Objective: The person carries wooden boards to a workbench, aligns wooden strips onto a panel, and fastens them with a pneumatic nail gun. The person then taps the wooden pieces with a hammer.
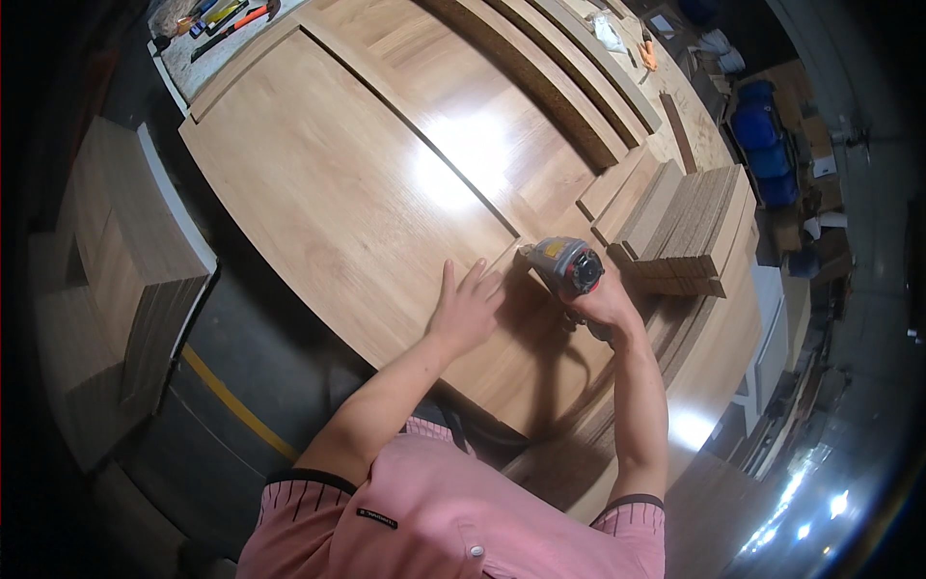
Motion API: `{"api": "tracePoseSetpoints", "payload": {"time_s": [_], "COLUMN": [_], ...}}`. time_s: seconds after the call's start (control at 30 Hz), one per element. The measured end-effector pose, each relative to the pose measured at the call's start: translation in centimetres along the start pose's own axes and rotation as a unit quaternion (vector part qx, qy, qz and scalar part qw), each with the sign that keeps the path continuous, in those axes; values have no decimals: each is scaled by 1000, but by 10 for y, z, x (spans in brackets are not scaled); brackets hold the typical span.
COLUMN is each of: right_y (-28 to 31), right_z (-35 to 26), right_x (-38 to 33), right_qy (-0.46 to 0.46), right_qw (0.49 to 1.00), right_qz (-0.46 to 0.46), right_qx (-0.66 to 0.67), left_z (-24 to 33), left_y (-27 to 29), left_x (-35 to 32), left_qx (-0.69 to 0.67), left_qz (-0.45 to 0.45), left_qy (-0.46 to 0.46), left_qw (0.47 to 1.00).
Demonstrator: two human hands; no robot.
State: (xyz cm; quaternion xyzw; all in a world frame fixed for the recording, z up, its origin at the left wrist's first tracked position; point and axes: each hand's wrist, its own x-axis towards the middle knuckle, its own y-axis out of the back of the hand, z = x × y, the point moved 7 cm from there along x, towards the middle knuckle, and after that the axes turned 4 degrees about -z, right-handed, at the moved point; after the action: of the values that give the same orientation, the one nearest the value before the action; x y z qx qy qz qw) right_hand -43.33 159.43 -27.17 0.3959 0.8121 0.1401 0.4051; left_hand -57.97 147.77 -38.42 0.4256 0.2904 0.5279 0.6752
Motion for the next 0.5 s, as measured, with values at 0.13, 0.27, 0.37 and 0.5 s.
{"api": "tracePoseSetpoints", "payload": {"time_s": [0.13,0.27,0.37,0.5], "right_y": [-3,-5,-26,-81], "right_z": [4,-5,-20,45], "right_x": [-4,-25,-49,-66], "right_qy": [-10,48,41,-27], "right_qw": [1000,997,990,988], "right_qz": [2,-11,-22,-66], "right_qx": [-10,62,132,140], "left_z": [2,0,-3,-13], "left_y": [-4,-7,-2,18], "left_x": [-4,-8,-25,-100], "left_qx": [2,3,51,-54], "left_qz": [-9,-51,-41,-49], "left_qy": [4,9,25,117], "left_qw": [1000,999,998,990]}}
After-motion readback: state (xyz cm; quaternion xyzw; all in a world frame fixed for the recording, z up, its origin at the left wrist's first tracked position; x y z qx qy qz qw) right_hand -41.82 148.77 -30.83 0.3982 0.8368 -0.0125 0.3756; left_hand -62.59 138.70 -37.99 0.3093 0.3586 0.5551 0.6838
